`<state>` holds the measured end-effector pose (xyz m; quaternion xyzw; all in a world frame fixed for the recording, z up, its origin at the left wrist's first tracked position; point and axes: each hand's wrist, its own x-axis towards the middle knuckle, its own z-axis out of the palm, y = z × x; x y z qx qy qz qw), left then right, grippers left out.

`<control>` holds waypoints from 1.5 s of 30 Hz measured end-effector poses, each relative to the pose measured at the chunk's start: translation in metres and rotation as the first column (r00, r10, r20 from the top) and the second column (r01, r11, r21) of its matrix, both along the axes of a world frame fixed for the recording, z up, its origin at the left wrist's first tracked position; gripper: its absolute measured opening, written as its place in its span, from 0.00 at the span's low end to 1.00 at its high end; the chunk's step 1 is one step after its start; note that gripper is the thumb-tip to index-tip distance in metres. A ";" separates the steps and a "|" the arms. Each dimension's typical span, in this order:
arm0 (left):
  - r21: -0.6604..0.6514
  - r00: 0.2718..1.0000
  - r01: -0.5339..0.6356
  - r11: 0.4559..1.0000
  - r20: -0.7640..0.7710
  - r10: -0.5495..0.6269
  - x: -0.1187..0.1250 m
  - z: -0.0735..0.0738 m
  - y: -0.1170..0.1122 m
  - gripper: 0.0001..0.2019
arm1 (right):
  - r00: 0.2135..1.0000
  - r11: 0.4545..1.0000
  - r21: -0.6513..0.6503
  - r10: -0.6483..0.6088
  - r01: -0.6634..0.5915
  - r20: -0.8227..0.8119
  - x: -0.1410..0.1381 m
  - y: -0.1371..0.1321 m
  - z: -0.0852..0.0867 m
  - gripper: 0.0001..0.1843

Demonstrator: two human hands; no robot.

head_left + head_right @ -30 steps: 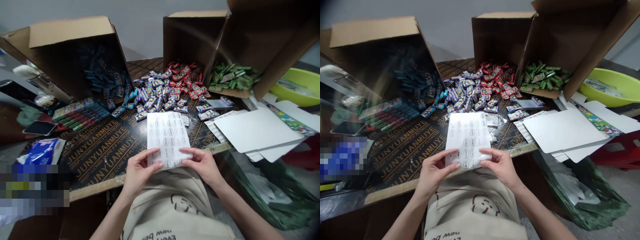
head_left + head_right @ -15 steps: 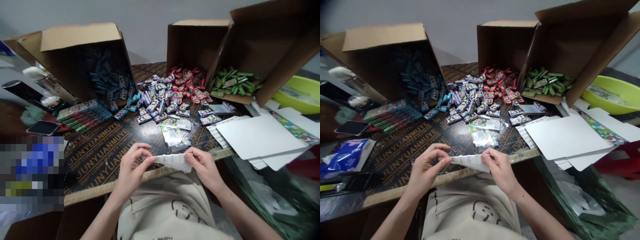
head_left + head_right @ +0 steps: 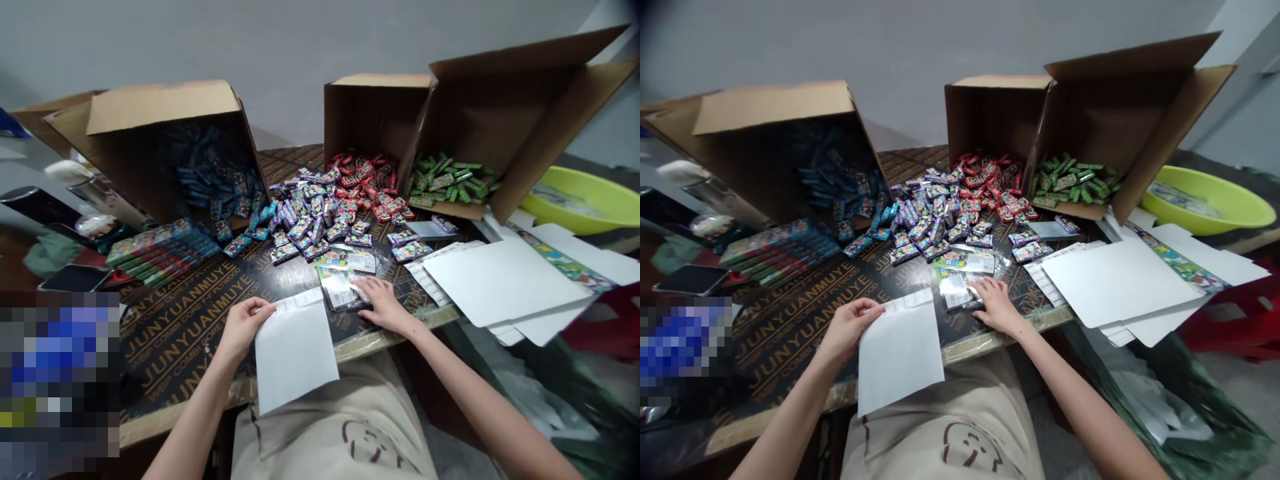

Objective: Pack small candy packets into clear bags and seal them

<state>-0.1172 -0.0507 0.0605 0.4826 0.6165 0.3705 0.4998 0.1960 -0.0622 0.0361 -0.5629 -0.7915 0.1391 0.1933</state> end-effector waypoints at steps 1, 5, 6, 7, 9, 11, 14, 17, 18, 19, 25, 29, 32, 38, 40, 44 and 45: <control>-0.018 1.000 -0.001 1.000 0.010 0.001 -0.003 -0.006 0.002 0.17 | 0.998 0.999 -0.026 0.042 -0.041 0.047 0.003 0.001 -0.005 0.29; -0.064 0.999 -0.002 0.998 0.039 0.004 -0.010 -0.024 0.008 0.18 | 0.982 0.982 -0.075 0.180 -0.175 0.063 0.024 0.002 -0.006 0.27; -0.076 0.999 0.000 0.997 0.052 0.004 -0.011 -0.027 0.009 0.18 | 0.982 0.982 -0.073 0.180 -0.176 0.062 0.035 0.004 -0.003 0.26; -0.088 0.998 0.004 0.996 0.065 0.002 -0.012 -0.029 0.010 0.19 | 0.987 0.988 -0.062 0.146 -0.142 0.073 0.049 0.007 -0.001 0.25; -0.111 0.996 0.014 0.994 0.088 -0.004 -0.014 -0.033 0.012 0.19 | 0.988 1.000 -0.014 -0.008 0.010 0.151 0.078 0.018 0.003 0.22; -0.123 0.995 0.019 0.992 0.096 -0.007 -0.014 -0.036 0.013 0.19 | 0.944 0.982 0.078 -0.189 0.175 0.269 0.097 0.030 0.004 0.22; -0.078 1.000 -0.005 0.997 0.028 0.007 -0.007 -0.042 0.014 0.18 | 0.899 0.959 0.206 -0.258 0.193 0.355 0.088 0.040 -0.002 0.25; 0.000 0.997 -0.039 0.999 -0.065 0.038 0.007 -0.047 0.019 0.17 | 0.909 0.976 0.193 -0.167 0.098 0.382 0.048 0.044 -0.012 0.31; 0.021 0.995 -0.048 0.999 -0.089 0.050 0.012 -0.048 0.022 0.16 | 0.900 0.980 0.171 -0.167 0.105 0.403 0.035 0.045 -0.015 0.32; 0.038 0.992 -0.053 0.998 -0.110 0.057 0.016 -0.048 0.025 0.15 | 0.884 0.981 0.149 -0.178 0.124 0.433 0.024 0.045 -0.017 0.32; 0.021 0.988 0.016 1.000 -0.154 -0.012 0.018 -0.042 0.039 0.11 | 0.813 0.994 0.106 -0.063 0.002 0.578 0.029 0.042 -0.021 0.37; -0.064 0.995 0.074 0.995 -0.065 -0.079 0.018 -0.037 0.043 0.13 | 0.886 0.972 0.211 -0.005 -0.105 0.464 0.055 0.040 -0.012 0.24; -0.108 0.993 0.117 0.987 0.008 -0.117 0.033 -0.040 0.051 0.13 | 0.946 0.927 0.373 -0.079 -0.047 0.316 0.071 0.040 -0.004 0.19; -0.121 0.988 0.148 0.981 0.072 -0.140 0.088 -0.050 0.073 0.10 | 0.991 0.853 0.516 -0.125 0.080 0.054 0.091 0.013 -0.005 0.21; -0.116 0.983 0.170 0.979 0.086 -0.160 0.106 -0.051 0.079 0.08 | 0.995 0.838 0.541 -0.102 0.076 0.019 0.095 -0.008 -0.010 0.25; -0.111 0.969 0.229 0.967 0.123 -0.215 0.129 -0.053 0.092 0.05 | 0.996 0.870 0.484 0.084 -0.094 0.043 0.100 -0.050 -0.019 0.30; -0.113 0.963 0.250 0.962 0.135 -0.234 0.132 -0.053 0.095 0.04 | 0.988 0.883 0.445 0.143 -0.151 0.053 0.101 -0.058 -0.021 0.29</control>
